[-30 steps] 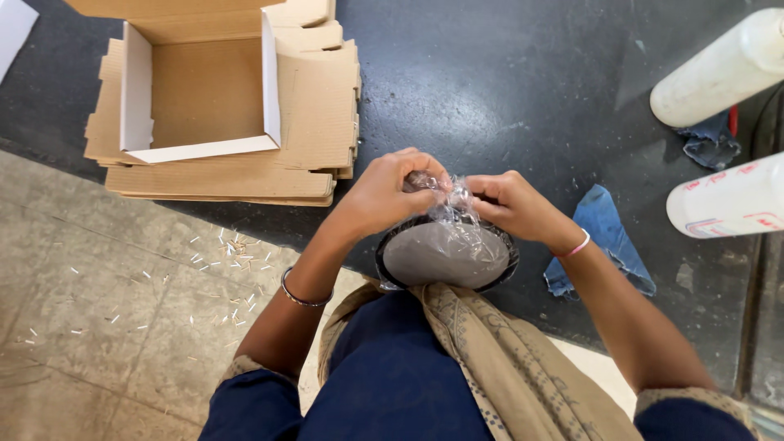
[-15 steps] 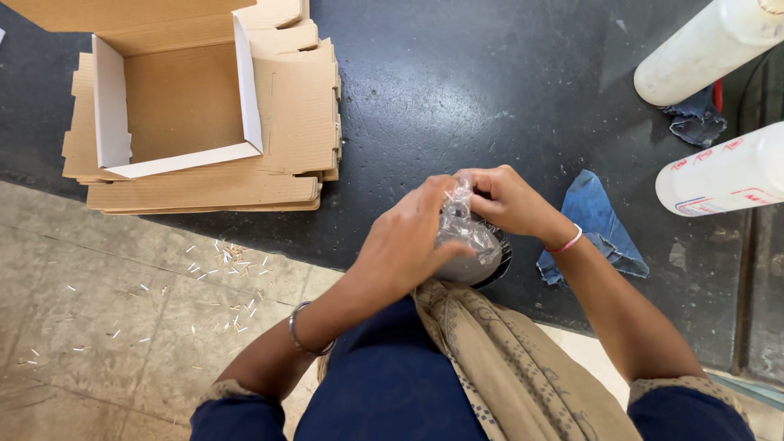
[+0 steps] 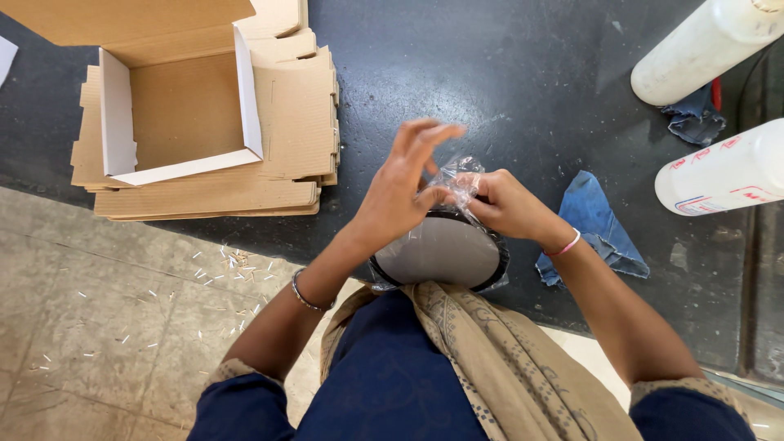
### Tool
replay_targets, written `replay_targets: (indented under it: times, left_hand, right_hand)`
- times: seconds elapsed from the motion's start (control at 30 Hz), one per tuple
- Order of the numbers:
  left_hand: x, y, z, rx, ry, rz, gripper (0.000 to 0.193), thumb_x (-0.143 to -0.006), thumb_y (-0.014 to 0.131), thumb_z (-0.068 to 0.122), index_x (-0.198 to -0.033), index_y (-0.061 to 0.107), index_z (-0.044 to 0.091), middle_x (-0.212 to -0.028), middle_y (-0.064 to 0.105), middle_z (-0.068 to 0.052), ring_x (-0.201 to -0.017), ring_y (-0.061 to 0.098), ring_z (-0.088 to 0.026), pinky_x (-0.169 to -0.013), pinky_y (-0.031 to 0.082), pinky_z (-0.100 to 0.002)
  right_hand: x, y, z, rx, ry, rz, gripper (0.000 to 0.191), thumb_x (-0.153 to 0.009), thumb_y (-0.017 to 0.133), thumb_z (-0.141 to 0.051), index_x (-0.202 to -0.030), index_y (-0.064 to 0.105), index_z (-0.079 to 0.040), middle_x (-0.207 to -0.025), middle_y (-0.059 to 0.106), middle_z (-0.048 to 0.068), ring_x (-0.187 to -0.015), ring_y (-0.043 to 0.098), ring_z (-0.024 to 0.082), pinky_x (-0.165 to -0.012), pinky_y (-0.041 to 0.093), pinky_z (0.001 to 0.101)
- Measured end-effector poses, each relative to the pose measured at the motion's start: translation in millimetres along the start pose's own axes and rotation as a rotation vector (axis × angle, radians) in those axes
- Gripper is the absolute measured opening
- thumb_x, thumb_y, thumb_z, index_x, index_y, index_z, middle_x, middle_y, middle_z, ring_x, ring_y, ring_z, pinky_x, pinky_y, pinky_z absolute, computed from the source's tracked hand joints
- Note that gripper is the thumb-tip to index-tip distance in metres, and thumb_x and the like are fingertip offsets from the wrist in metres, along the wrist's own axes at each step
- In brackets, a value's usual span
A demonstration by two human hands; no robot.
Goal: The person folds a cardboard box and inserts a white inner liner, then wipes a round LED panel light with a blue cloth, wraps it in plastic film, and places it into the box. They close the box, stack it on a pile of finished boxes, and begin packing another light.
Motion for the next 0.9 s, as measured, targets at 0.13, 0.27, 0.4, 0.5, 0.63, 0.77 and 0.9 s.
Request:
replay_targets:
  times: [0.13, 0.27, 0.4, 0.5, 0.63, 0.77, 0.9]
  left_hand:
    - [3, 1, 27, -0.279, 0.492, -0.02, 0.052, -0.09, 0.069, 0.007, -0.139, 0.064, 0.023, -0.153, 0.05, -0.006, -0.114, 0.058, -0.021, -0.094, 0.06, -0.031]
    - [9, 5, 26, -0.399, 0.617, -0.118, 0.034, -0.09, 0.068, 0.01, -0.123, 0.071, 0.015, -0.134, 0.061, 0.002, -0.117, 0.061, -0.022, -0.094, 0.059, -0.03]
    - [15, 4, 22, -0.39, 0.562, -0.11, 0.028, -0.09, 0.07, 0.008, -0.118, 0.07, 0.006, -0.113, 0.064, -0.003, -0.109, 0.064, -0.02, -0.091, 0.059, -0.031]
    - [19, 2, 21, -0.364, 0.481, -0.017, 0.029, -0.087, 0.068, 0.002, -0.116, 0.07, 0.004, -0.104, 0.066, -0.008, -0.1, 0.063, -0.024, -0.083, 0.057, -0.033]
    - [17, 3, 5, -0.046, 0.132, 0.022, 0.016, -0.094, 0.067, 0.001, -0.109, 0.064, 0.005, -0.092, 0.067, -0.007, -0.089, 0.069, -0.02, -0.077, 0.056, -0.034]
    - [10, 4, -20, 0.238, -0.211, -0.061, 0.014, -0.095, 0.071, 0.008, -0.101, 0.06, 0.003, -0.084, 0.071, -0.005, -0.079, 0.073, -0.011, -0.07, 0.057, -0.031]
    - [8, -3, -22, 0.216, -0.171, -0.04, 0.016, -0.088, 0.081, 0.01, -0.093, 0.066, 0.005, -0.098, 0.059, -0.008, -0.075, 0.068, -0.013, -0.065, 0.059, -0.03]
  right_hand:
    - [0, -2, -6, 0.042, -0.218, 0.032, 0.023, -0.09, 0.057, -0.004, -0.109, 0.07, 0.0, -0.078, 0.067, 0.005, -0.071, 0.058, 0.005, -0.065, 0.049, 0.0282]
    - [-2, -2, 8, 0.117, -0.031, 0.04, 0.015, -0.09, 0.061, -0.004, -0.1, 0.067, 0.003, -0.068, 0.061, 0.009, -0.061, 0.053, 0.008, -0.058, 0.048, 0.0293]
    - [0, 1, 1, 0.027, -0.046, 0.035, 0.025, -0.092, 0.056, -0.004, -0.114, 0.069, -0.001, -0.071, 0.065, 0.009, -0.064, 0.051, 0.007, -0.058, 0.048, 0.0292]
    - [0, 1, -9, 0.016, -0.078, 0.029, 0.018, -0.095, 0.058, -0.006, -0.108, 0.07, -0.001, -0.074, 0.067, 0.009, -0.068, 0.054, 0.007, -0.062, 0.049, 0.0287]
    - [0, 1, -17, 0.006, -0.083, 0.017, 0.018, -0.095, 0.059, -0.009, -0.109, 0.069, -0.002, -0.079, 0.069, 0.005, -0.071, 0.057, 0.005, -0.066, 0.051, 0.0266]
    - [0, 2, -19, -0.021, -0.069, 0.005, 0.017, -0.098, 0.06, -0.011, -0.108, 0.069, -0.001, -0.08, 0.07, 0.005, -0.074, 0.054, 0.006, -0.068, 0.051, 0.0266]
    - [0, 2, -14, 0.01, -0.002, 0.005, 0.017, -0.098, 0.06, -0.011, -0.107, 0.07, -0.001, -0.076, 0.067, 0.007, -0.071, 0.053, 0.006, -0.065, 0.049, 0.0278]
Point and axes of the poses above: each hand's wrist, its own x-axis away from the middle knuckle, its own y-axis out of the palm, z = x × y, the point moved 6 cm from there along -x, towards the middle knuckle
